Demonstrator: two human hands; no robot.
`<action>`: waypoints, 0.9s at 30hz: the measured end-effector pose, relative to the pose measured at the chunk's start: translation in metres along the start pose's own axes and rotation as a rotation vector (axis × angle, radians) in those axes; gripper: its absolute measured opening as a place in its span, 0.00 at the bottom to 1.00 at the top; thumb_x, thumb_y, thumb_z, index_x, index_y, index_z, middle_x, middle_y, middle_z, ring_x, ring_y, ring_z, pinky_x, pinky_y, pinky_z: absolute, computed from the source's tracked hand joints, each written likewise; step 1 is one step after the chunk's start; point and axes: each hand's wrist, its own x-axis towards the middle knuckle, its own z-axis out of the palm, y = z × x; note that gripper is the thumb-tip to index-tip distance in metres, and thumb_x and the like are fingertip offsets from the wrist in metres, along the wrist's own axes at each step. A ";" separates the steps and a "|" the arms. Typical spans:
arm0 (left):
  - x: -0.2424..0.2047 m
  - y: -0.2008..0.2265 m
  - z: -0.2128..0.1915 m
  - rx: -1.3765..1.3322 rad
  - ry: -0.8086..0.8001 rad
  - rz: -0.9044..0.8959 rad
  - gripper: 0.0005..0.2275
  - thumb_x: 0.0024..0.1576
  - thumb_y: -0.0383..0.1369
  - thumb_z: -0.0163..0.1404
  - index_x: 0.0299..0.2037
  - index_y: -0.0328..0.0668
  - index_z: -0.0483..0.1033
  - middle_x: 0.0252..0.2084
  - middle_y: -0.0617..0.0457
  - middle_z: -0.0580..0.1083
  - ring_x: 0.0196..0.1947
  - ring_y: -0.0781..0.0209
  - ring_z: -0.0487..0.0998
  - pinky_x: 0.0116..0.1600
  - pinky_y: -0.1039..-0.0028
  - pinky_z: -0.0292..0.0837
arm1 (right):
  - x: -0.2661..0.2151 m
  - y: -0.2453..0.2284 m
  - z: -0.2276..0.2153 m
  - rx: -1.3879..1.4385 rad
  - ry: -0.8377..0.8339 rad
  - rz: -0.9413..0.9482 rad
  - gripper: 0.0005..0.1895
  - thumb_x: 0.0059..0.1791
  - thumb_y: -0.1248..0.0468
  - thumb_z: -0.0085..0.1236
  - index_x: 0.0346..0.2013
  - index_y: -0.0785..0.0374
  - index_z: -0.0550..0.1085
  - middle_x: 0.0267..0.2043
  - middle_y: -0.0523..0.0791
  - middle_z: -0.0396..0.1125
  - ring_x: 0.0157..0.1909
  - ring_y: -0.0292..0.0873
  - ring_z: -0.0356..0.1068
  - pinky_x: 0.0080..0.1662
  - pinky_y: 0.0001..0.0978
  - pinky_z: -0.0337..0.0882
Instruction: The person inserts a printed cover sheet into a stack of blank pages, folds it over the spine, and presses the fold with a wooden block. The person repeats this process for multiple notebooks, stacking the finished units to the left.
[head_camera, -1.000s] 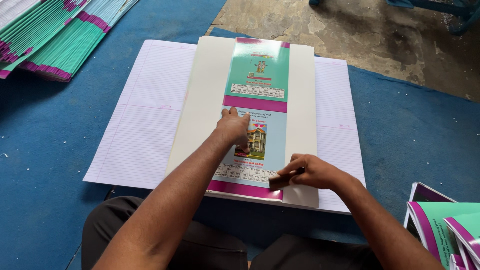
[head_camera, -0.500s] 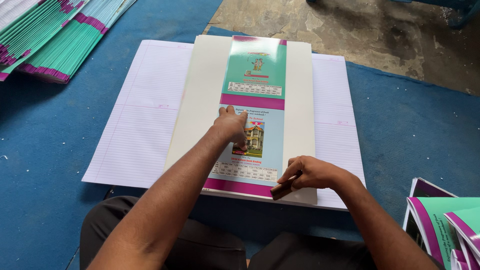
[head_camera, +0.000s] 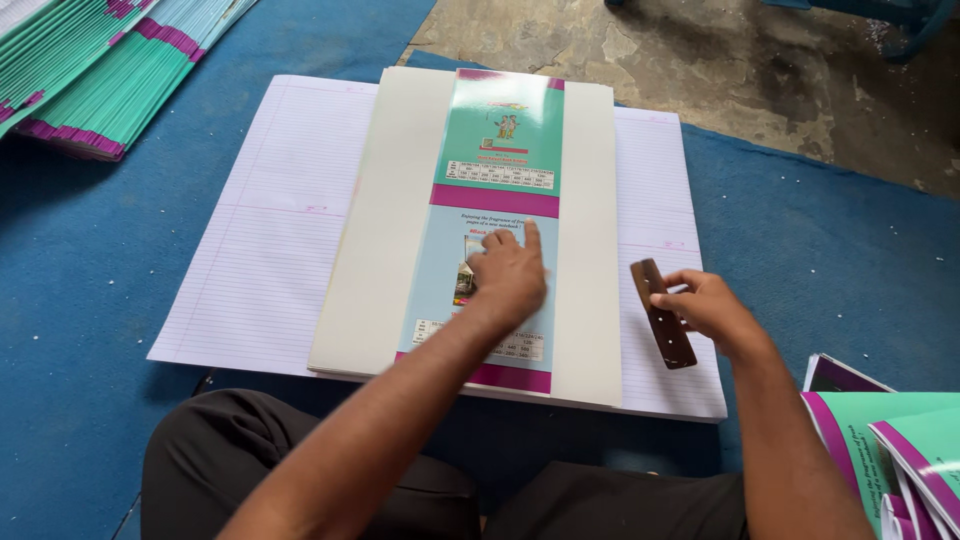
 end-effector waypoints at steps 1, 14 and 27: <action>-0.005 0.009 -0.002 0.002 -0.032 -0.019 0.40 0.59 0.49 0.51 0.76 0.44 0.43 0.69 0.28 0.56 0.67 0.33 0.57 0.62 0.34 0.60 | 0.002 0.005 0.000 -0.033 0.024 0.034 0.24 0.44 0.61 0.64 0.55 0.62 0.76 0.43 0.58 0.77 0.46 0.55 0.78 0.49 0.47 0.76; -0.010 0.029 -0.007 0.103 -0.150 -0.056 0.41 0.58 0.41 0.51 0.76 0.38 0.38 0.72 0.19 0.45 0.71 0.19 0.47 0.61 0.24 0.57 | -0.014 -0.001 0.015 -0.612 0.250 0.083 0.23 0.45 0.53 0.67 0.54 0.54 0.78 0.55 0.50 0.71 0.58 0.49 0.69 0.62 0.57 0.65; -0.010 -0.031 -0.015 0.015 0.289 0.100 0.24 0.60 0.35 0.46 0.60 0.18 0.65 0.47 0.26 0.74 0.47 0.33 0.76 0.44 0.51 0.79 | -0.028 -0.038 0.068 -0.528 0.197 -0.252 0.30 0.56 0.45 0.45 0.63 0.63 0.69 0.52 0.53 0.72 0.54 0.51 0.71 0.66 0.62 0.55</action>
